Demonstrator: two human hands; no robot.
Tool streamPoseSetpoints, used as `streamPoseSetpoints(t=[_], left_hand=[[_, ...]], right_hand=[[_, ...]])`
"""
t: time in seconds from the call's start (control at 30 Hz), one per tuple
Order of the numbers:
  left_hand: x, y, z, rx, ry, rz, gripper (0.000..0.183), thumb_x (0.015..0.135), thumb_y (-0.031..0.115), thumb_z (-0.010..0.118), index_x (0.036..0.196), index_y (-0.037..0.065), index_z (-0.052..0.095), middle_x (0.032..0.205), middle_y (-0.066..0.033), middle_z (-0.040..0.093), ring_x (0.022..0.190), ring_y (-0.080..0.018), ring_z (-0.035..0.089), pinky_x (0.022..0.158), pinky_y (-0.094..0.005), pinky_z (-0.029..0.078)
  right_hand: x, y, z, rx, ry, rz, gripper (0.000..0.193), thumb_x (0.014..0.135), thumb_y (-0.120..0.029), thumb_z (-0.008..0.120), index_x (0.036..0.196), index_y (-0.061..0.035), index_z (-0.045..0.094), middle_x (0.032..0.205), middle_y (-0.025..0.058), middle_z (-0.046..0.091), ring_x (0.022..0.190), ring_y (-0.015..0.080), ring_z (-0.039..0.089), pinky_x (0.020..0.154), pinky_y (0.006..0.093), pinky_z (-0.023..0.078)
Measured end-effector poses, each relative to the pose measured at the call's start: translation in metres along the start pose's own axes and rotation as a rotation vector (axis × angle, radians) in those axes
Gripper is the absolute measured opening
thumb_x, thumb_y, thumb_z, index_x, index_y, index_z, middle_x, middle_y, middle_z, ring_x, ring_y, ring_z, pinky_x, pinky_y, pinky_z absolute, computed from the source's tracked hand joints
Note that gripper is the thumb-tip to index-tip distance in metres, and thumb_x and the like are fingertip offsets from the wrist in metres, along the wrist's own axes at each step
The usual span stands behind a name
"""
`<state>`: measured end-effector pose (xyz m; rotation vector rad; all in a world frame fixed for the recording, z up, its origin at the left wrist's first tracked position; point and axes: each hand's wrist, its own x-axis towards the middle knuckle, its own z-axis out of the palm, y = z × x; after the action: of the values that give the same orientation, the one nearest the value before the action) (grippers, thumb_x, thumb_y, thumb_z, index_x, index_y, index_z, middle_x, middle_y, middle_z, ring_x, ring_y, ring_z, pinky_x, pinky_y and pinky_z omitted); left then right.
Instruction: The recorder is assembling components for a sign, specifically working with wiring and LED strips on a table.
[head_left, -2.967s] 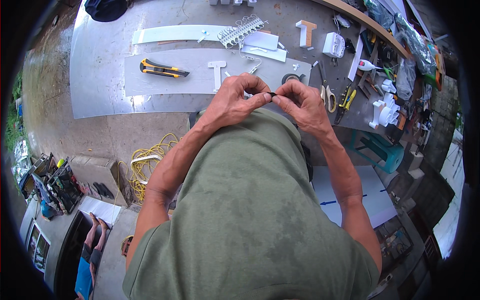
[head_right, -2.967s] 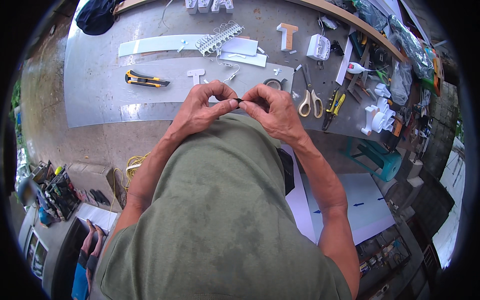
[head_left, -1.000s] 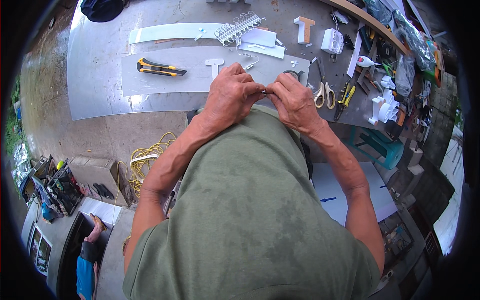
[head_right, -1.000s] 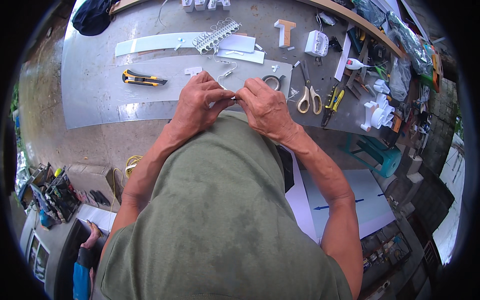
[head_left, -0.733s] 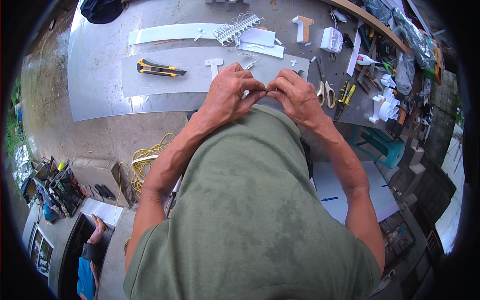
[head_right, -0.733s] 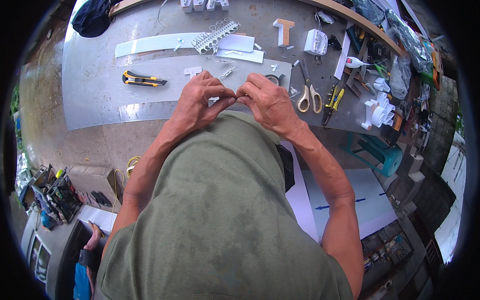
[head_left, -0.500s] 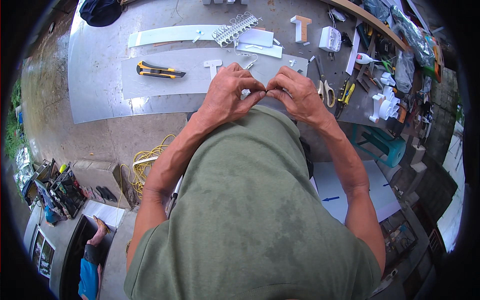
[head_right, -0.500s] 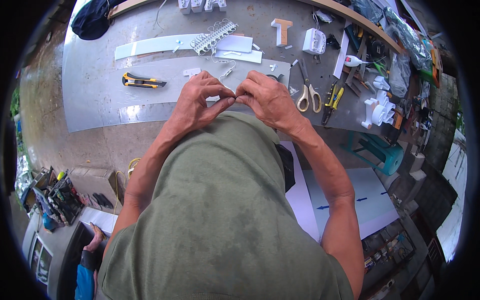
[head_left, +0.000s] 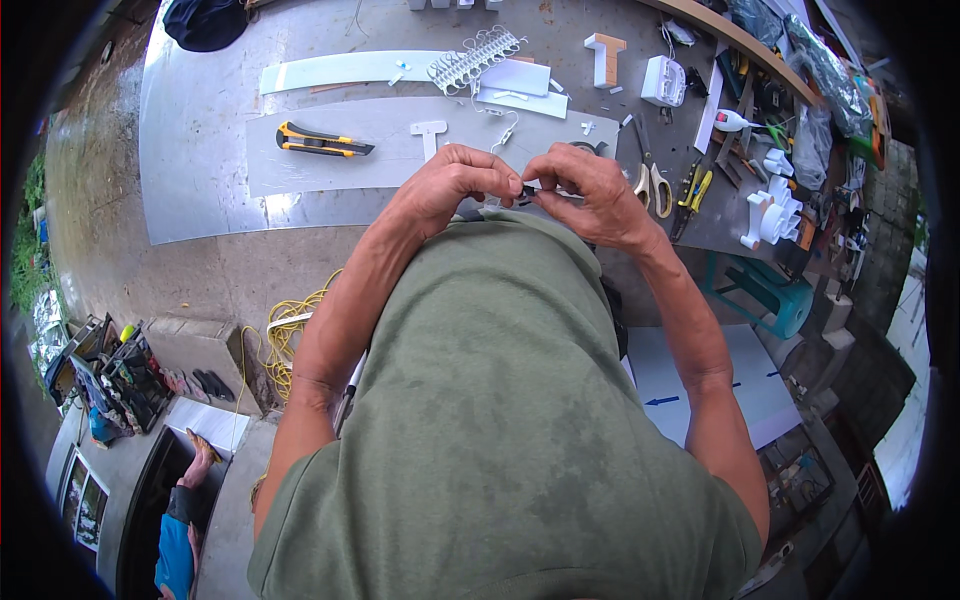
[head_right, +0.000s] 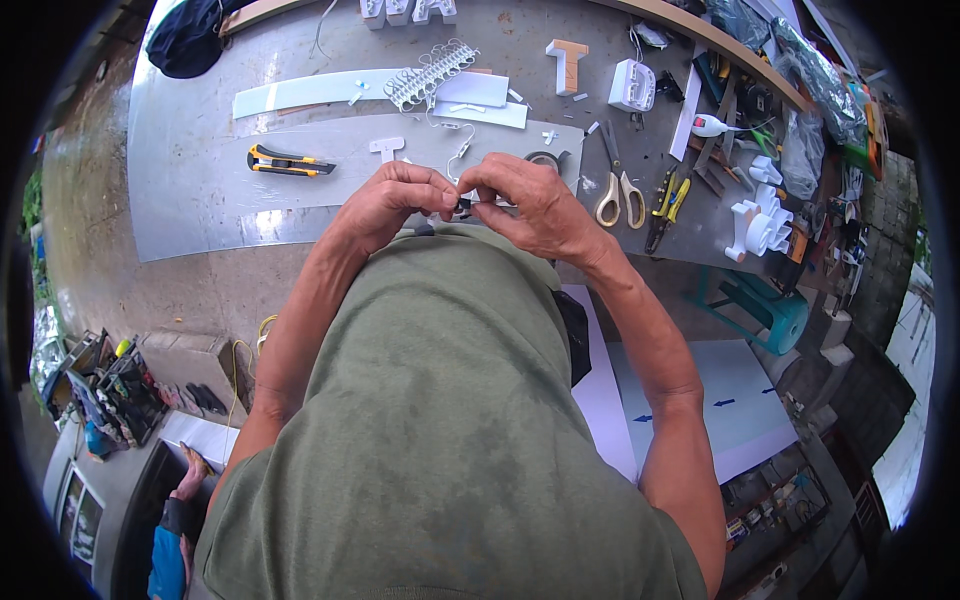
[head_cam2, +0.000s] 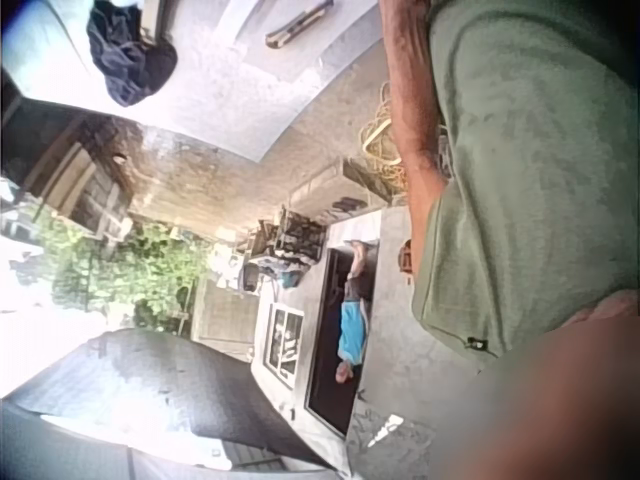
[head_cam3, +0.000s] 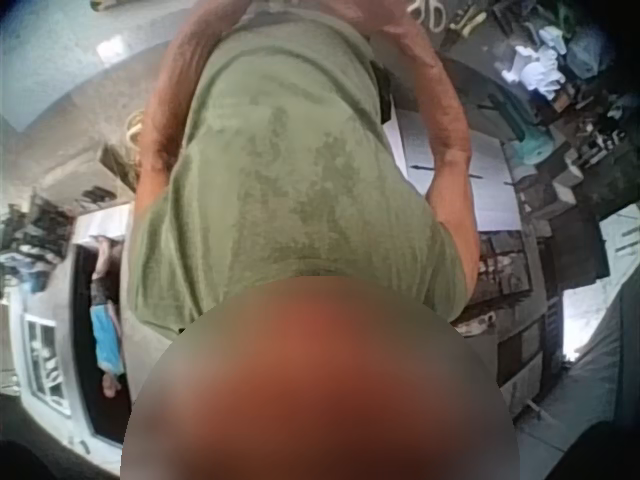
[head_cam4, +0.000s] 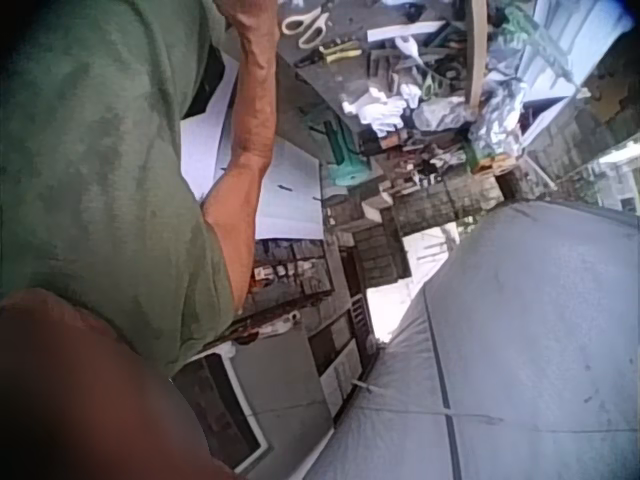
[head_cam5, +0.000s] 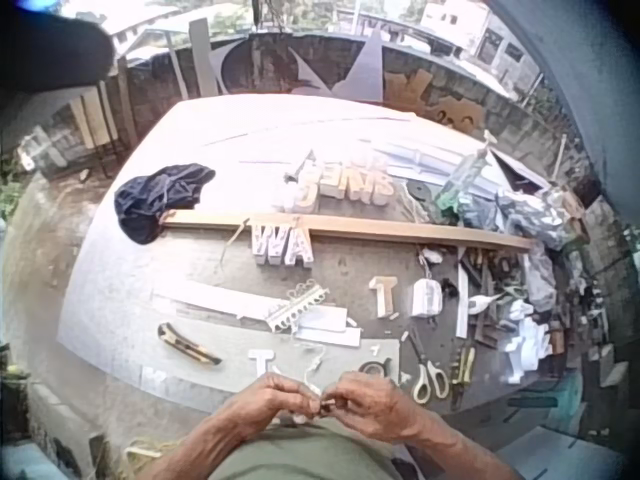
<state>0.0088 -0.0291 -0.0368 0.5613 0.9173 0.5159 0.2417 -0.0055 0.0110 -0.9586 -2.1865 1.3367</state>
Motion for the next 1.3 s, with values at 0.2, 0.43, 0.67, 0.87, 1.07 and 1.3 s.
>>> streamPoseSetpoints(t=[0.2, 0.43, 0.67, 0.87, 1.07, 1.3], left_hand=[[-0.004, 0.003, -0.002, -0.025, -0.025, -0.012, 0.013, 0.084, 0.008, 0.075, 0.093, -0.001, 0.077, 0.084, -0.0084, 0.074, 0.080, -0.0146, 0.066, 0.079, -0.0299, 0.049], [-0.012, 0.002, 0.002, -0.028, -0.058, -0.021, 0.015, 0.087, 0.010, 0.077, 0.098, -0.001, 0.078, 0.086, -0.0078, 0.074, 0.081, -0.0134, 0.065, 0.081, -0.0290, 0.051], [-0.017, 0.006, 0.008, 0.406, 0.055, 0.265, 0.015, 0.085, 0.011, 0.080, 0.098, 0.003, 0.080, 0.086, -0.0046, 0.074, 0.083, -0.0123, 0.061, 0.076, -0.0292, 0.049], [-0.021, 0.013, 0.023, 0.846, 0.167, 0.669, 0.019, 0.079, 0.014, 0.084, 0.095, 0.006, 0.080, 0.082, -0.0057, 0.074, 0.082, -0.0172, 0.060, 0.073, -0.0322, 0.050], [-0.016, 0.016, 0.027, 1.002, 0.213, 0.719, 0.021, 0.075, 0.019, 0.088, 0.090, 0.007, 0.081, 0.080, -0.0044, 0.074, 0.080, -0.0188, 0.060, 0.069, -0.0342, 0.051], [-0.016, 0.014, 0.026, 0.935, 0.191, 0.731, 0.018, 0.078, 0.019, 0.086, 0.089, 0.006, 0.080, 0.078, -0.0037, 0.073, 0.079, -0.0173, 0.059, 0.069, -0.0326, 0.049]], right_hand=[[-0.003, 0.009, 0.009, -0.084, 0.152, -0.174, 0.021, 0.079, -0.002, 0.079, 0.098, -0.0066, 0.071, 0.085, 0.0046, 0.065, 0.076, 0.0198, 0.065, 0.066, 0.0331, 0.053], [-0.009, 0.015, 0.009, -0.149, 0.159, -0.234, 0.020, 0.076, -0.004, 0.082, 0.094, -0.0048, 0.074, 0.085, 0.0053, 0.068, 0.077, 0.0200, 0.065, 0.065, 0.0325, 0.053], [-0.013, 0.011, 0.015, 0.127, 0.213, 0.015, 0.011, 0.083, -0.005, 0.080, 0.093, -0.0037, 0.076, 0.083, 0.0037, 0.070, 0.074, 0.0125, 0.064, 0.063, 0.0289, 0.051], [-0.014, 0.007, 0.012, 0.197, 0.183, 0.204, 0.007, 0.087, -0.006, 0.077, 0.093, -0.0025, 0.076, 0.081, 0.0023, 0.069, 0.069, 0.0072, 0.061, 0.060, 0.0244, 0.048], [-0.017, 0.004, 0.016, 0.179, 0.196, 0.223, 0.008, 0.087, -0.006, 0.077, 0.092, -0.0009, 0.074, 0.079, 0.0013, 0.068, 0.065, 0.0054, 0.058, 0.056, 0.0230, 0.046], [-0.018, 0.000, 0.012, 0.113, 0.196, 0.207, 0.009, 0.085, -0.007, 0.078, 0.090, -0.0012, 0.073, 0.078, 0.0032, 0.068, 0.065, 0.0076, 0.062, 0.057, 0.0250, 0.049]])
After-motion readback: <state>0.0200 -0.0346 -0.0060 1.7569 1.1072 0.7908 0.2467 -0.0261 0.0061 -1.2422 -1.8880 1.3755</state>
